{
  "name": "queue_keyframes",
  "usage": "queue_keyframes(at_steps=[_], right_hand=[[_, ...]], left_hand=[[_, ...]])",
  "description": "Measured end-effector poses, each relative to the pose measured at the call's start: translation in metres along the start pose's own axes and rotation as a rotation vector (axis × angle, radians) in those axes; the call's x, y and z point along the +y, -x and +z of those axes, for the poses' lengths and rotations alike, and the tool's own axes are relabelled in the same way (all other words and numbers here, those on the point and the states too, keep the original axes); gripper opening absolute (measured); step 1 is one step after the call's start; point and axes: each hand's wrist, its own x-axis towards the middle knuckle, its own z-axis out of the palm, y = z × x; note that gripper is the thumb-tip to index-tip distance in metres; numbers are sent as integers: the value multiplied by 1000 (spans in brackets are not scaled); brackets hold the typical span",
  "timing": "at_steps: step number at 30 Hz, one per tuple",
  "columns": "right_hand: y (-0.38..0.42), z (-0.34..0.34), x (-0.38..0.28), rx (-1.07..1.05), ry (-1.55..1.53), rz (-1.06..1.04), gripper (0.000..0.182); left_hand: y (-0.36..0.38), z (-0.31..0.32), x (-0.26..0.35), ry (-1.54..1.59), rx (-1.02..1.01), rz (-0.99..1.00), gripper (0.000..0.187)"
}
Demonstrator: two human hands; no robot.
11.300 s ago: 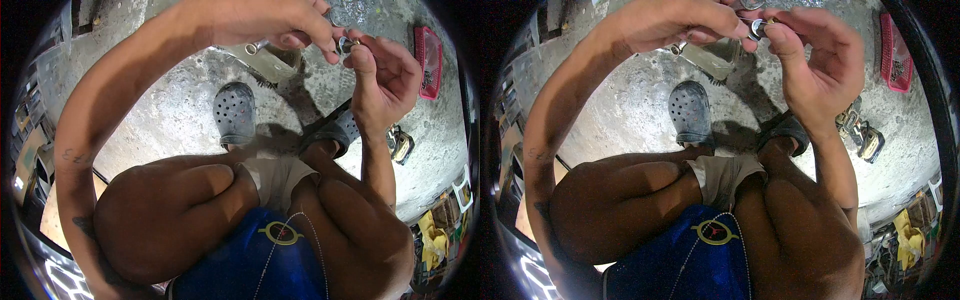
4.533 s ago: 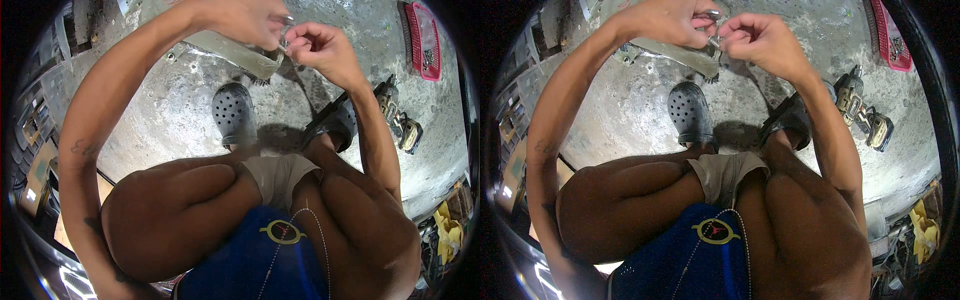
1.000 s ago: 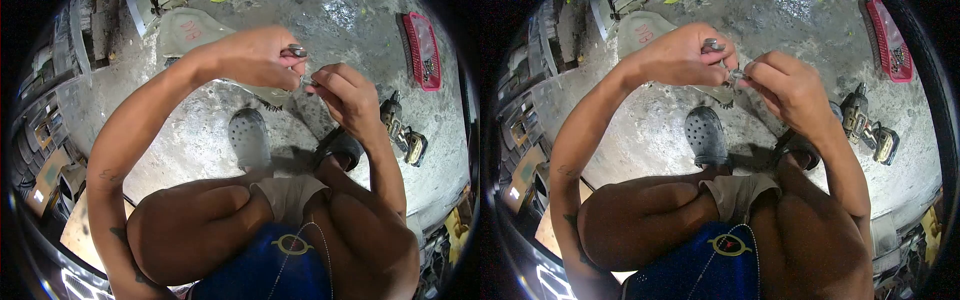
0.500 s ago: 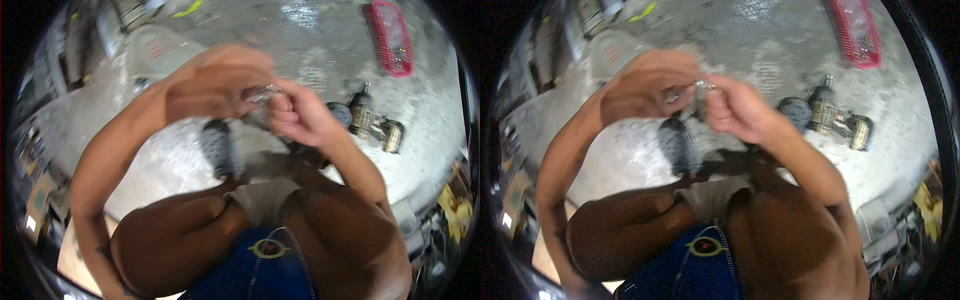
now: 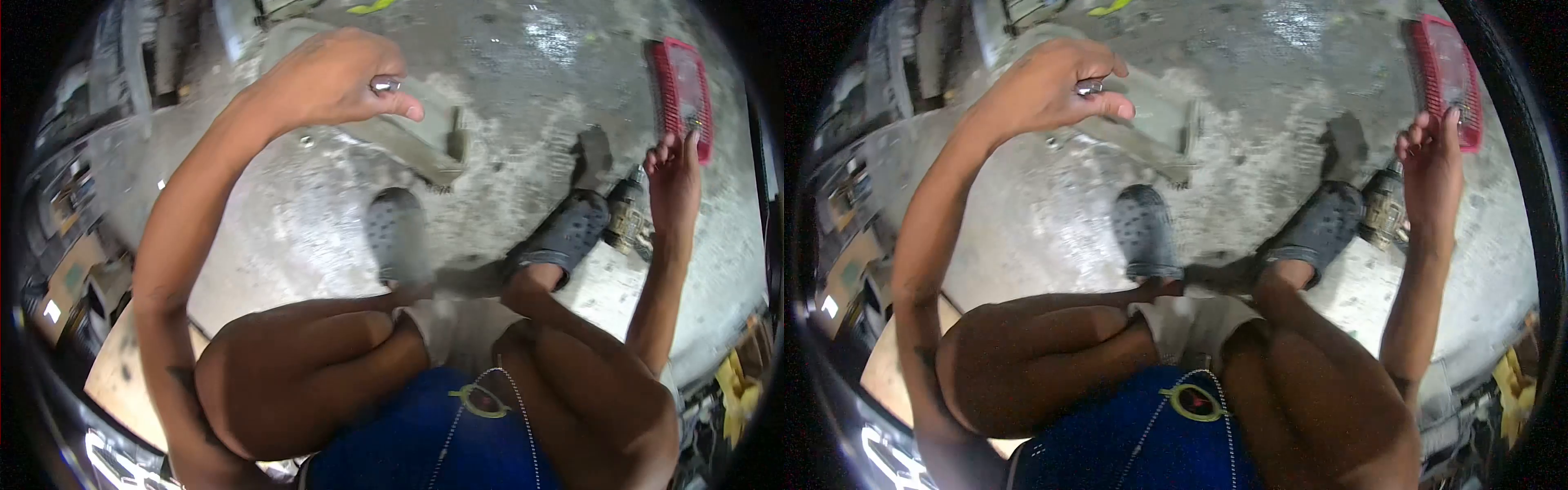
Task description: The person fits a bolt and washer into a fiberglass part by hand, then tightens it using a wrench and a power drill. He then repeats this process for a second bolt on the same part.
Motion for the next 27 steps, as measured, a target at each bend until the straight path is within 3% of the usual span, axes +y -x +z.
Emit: queue_keyframes(at_steps=[4,7,9,12,14,16,17,19,21,22,24,25,27], right_hand=[[30,11,40,-96,399,146,26],[48,21,62,-219,534,172,19],[53,21,75,-320,547,186,17],[59,30,77,-380,596,146,16],[65,43,71,-399,613,108,17],[70,60,59,-332,611,-48,24],[69,60,54,-382,590,-67,38],[69,70,45,-399,531,-134,43],[66,72,35,-450,488,-167,63],[64,73,33,-460,487,-175,63],[60,75,31,-492,477,-236,77],[59,77,31,-504,454,-254,86],[59,78,28,-514,528,-287,87]], left_hand=[[32,6,-17,-27,-197,-154,43],[52,33,-30,89,-109,29,40],[58,40,-28,108,-19,-187,38],[53,39,-33,187,30,-128,41],[45,24,-30,187,-6,-219,45],[30,3,-16,192,-43,-308,50],[20,-9,-1,230,2,-307,55],[4,-25,16,264,52,-312,60],[-8,-36,25,269,-166,-574,50],[-15,-45,28,266,-156,-581,50],[-25,-57,30,425,-389,-599,29],[-24,-54,34,428,-383,-610,29],[-20,-46,45,612,-110,-629,43]])
